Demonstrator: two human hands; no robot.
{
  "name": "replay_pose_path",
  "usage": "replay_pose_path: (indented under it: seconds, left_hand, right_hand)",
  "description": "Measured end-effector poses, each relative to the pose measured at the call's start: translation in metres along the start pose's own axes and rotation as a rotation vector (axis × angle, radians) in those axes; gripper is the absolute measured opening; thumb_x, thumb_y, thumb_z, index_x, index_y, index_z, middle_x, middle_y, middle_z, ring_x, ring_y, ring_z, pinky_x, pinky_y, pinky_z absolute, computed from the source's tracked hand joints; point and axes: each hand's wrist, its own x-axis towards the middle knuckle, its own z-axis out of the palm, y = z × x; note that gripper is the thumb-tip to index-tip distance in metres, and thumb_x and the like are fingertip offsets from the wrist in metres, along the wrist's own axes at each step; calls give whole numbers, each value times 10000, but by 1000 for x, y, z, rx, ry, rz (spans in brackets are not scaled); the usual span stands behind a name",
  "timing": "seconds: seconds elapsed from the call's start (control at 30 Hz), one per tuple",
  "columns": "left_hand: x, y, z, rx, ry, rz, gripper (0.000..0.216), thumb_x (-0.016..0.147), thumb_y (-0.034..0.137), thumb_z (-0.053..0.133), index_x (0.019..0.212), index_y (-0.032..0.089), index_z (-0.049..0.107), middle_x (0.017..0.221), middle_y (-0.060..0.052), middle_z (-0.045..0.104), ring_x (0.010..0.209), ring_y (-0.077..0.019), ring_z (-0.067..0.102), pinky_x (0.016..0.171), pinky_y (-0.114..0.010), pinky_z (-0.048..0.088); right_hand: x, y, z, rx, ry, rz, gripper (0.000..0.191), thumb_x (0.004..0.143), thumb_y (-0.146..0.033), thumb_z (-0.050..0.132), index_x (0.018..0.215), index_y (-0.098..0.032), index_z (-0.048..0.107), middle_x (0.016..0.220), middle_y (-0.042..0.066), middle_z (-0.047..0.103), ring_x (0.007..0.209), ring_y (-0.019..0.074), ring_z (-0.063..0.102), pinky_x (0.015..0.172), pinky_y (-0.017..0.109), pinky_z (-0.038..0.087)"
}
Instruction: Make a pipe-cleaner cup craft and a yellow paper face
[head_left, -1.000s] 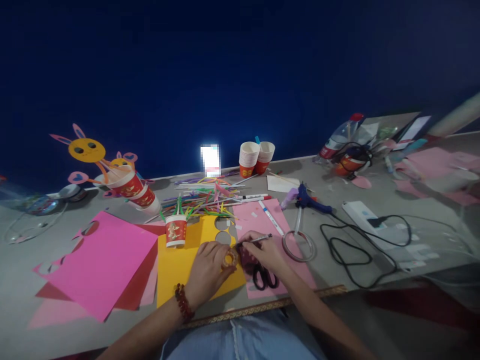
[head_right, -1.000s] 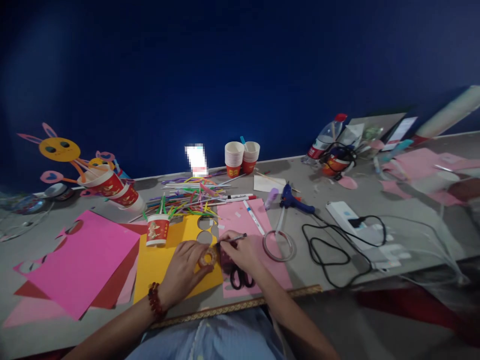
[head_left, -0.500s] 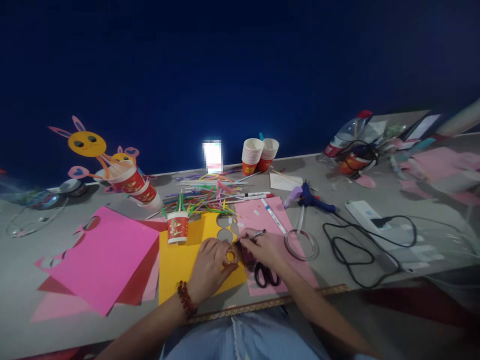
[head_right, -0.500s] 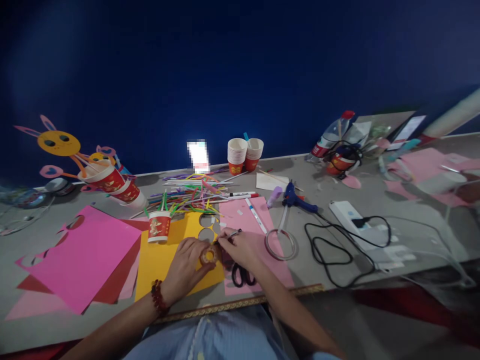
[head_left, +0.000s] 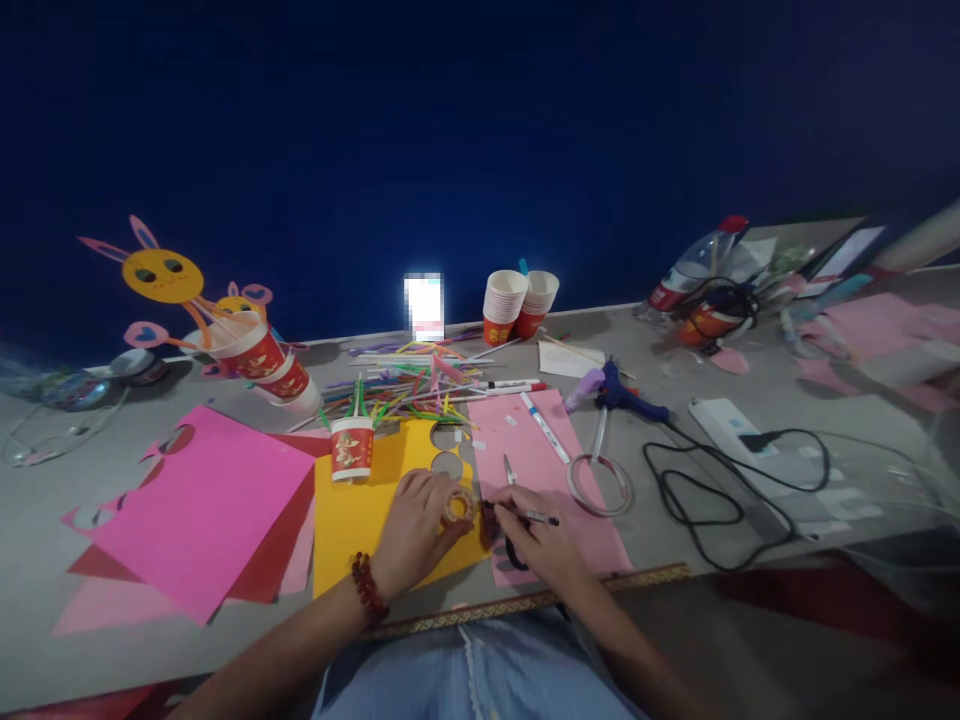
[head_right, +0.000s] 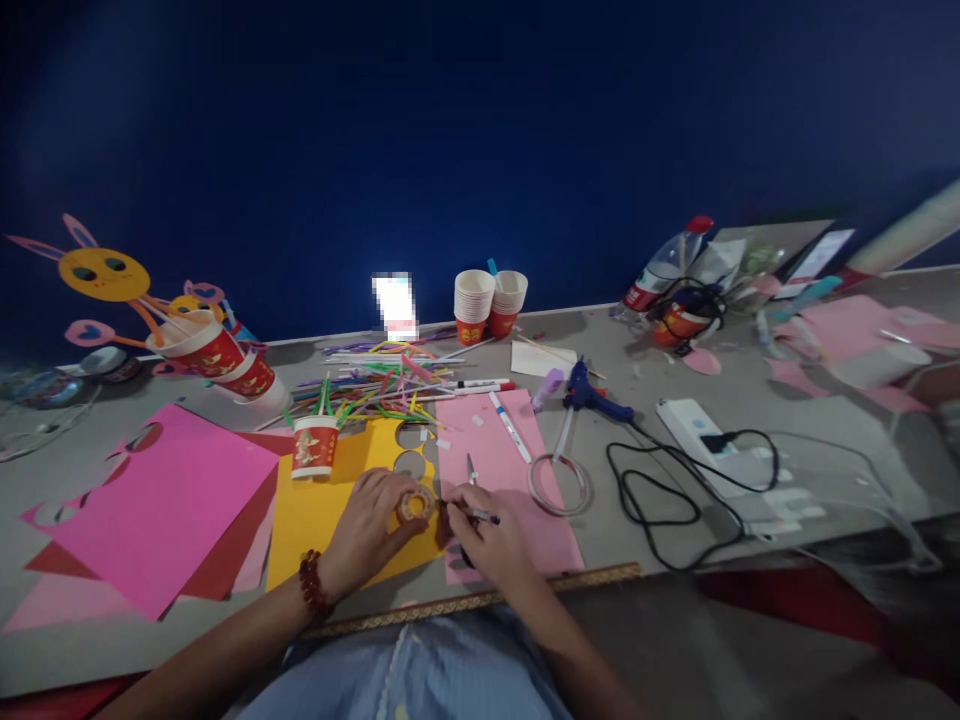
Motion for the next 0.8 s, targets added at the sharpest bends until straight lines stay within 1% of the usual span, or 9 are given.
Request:
replay_pose_path:
  seconds: [0.13,0.2,0.3,0.4,0.47,0.57,0.63,0.7,0.8]
  left_hand:
    - [0,-1,1,-8,-2,-4,275,860,298,736,1072,205,588,1073,-69,677,1043,-273,588,979,-462,427]
    - [1,-3,2,-25,-1,-6,267,864,303,732,1071,206,594,1079,-71,676,1050,-274,583,979,-461,429]
    - [2,-5,1,-73,-10,-10,266,858,291,742,1062,201,598,1072,-65,673,1048,-263,577,989,-450,425]
    - [3,-6,0,-98,-26,-3,279,851,271,752,1086,209,615,1078,-53,667,1054,-246,574,1034,-451,397]
    - [3,-7,0,-81,-46,21,287,866,261,735,1133,237,631,1089,-43,661,1057,-234,571,1063,-459,374]
    - [2,-8,1,-12,-50,54,273,884,256,716,1149,294,666,1084,-33,649,1052,-225,564,1086,-480,353]
    - [2,-10,3,28,-40,64,266,870,265,734,1126,319,689,1081,-28,644,1055,-226,559,1102,-501,337]
    - [2,-11,4,54,-38,76,247,868,272,738,1106,331,700,1081,-22,646,1061,-225,557,1120,-521,312]
    - [3,-13,1,94,-52,107,238,903,218,684,1111,330,700,1081,-23,652,1065,-220,559,1145,-549,273]
  right_hand:
    - [-18,-4,8,-48,71,-70,154,942,-232,505,918,-220,657,802,31,705,730,194,650,691,305,497]
    - [-24,-5,11,-60,95,-72,153,946,-233,508,946,-219,660,814,36,711,737,198,656,692,311,503]
    - [-27,-7,12,-51,112,-59,156,952,-239,512,954,-222,667,824,37,721,752,201,668,702,310,517]
    - [-29,-6,10,-65,158,-79,156,949,-232,515,954,-226,671,834,39,727,770,206,677,722,316,532]
    - [-32,-4,9,-82,171,-102,160,949,-229,515,982,-227,672,862,47,730,789,210,684,730,323,539]
    - [-38,-3,11,-55,141,-105,170,964,-244,508,1040,-225,660,917,61,733,763,200,693,698,320,551]
    - [-41,-3,14,-41,135,-106,156,965,-243,508,1031,-227,648,901,59,733,729,192,693,671,314,552]
    - [-43,-3,16,-67,149,-133,122,948,-229,525,989,-236,641,861,50,731,750,201,697,685,318,551]
    - [-44,-4,17,-119,162,-190,109,926,-207,543,976,-240,634,850,49,730,779,209,695,704,324,539]
